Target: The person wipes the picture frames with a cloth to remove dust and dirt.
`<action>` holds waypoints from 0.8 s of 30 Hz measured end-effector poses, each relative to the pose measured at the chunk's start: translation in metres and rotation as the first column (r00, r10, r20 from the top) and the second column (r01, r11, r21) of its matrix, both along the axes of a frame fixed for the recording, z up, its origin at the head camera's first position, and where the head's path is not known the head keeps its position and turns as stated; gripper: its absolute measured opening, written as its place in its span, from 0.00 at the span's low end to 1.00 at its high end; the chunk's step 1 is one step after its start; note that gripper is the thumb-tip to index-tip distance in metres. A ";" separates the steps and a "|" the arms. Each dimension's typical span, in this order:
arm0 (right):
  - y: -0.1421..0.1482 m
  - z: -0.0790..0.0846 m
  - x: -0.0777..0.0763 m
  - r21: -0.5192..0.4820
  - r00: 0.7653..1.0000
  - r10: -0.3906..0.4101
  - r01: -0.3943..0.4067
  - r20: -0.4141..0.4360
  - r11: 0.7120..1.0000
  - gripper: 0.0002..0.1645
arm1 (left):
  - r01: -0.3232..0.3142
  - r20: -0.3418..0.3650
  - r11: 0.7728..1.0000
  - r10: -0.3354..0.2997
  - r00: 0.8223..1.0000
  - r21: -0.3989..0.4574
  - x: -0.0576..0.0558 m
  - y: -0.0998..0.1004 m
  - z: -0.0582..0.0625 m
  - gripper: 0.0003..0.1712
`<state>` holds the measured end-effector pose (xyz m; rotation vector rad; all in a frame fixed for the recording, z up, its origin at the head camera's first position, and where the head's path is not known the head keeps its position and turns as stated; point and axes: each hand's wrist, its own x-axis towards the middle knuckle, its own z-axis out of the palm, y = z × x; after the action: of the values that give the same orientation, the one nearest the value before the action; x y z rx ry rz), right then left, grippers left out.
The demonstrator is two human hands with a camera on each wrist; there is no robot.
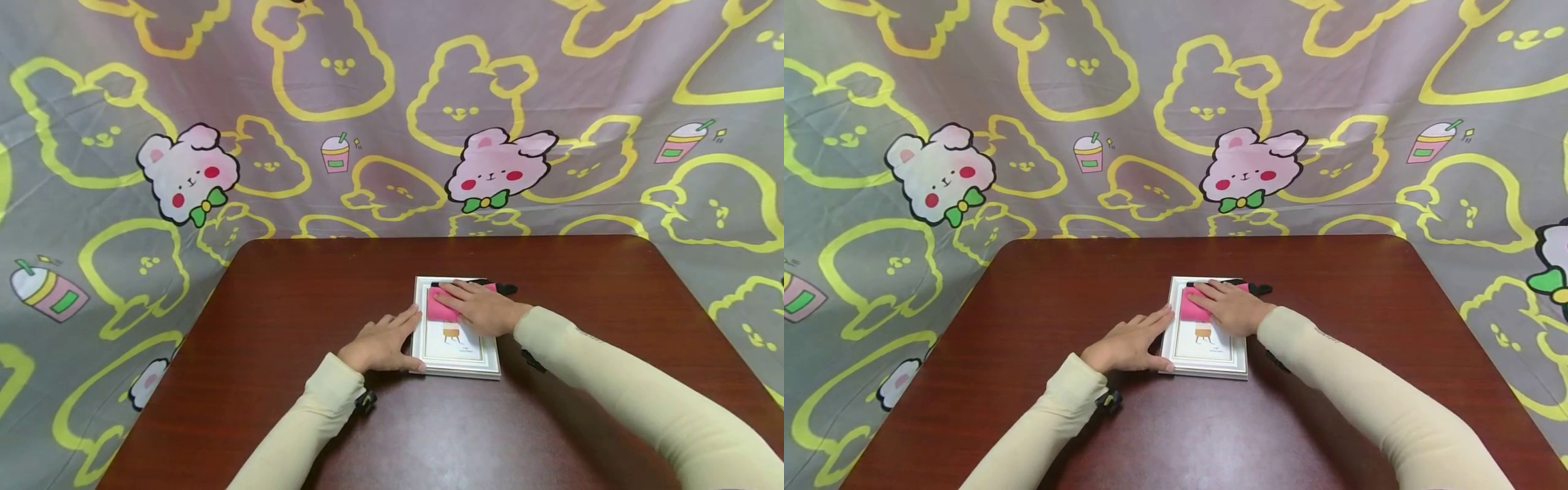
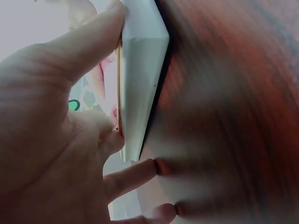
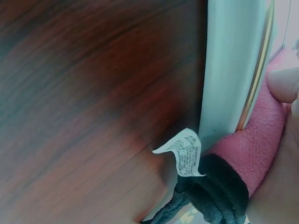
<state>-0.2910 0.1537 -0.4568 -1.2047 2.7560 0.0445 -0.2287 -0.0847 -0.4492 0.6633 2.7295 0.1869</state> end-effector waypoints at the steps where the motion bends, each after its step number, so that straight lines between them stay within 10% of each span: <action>1: 0.000 0.000 0.000 0.003 1.000 -0.006 0.006 0.005 1.000 0.40 | -0.001 -0.001 1.000 0.001 1.000 -0.003 0.000 0.000 0.000 0.59; 24: -0.001 0.003 0.017 -0.012 0.997 -0.002 0.003 0.082 1.000 0.38 | -0.011 -0.012 1.000 0.011 1.000 -0.004 -0.001 0.002 0.000 0.65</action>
<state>-0.2743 0.1525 -0.4533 -1.1790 2.6910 -0.0219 -0.2298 -0.0831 -0.4491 0.6507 2.7447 0.1808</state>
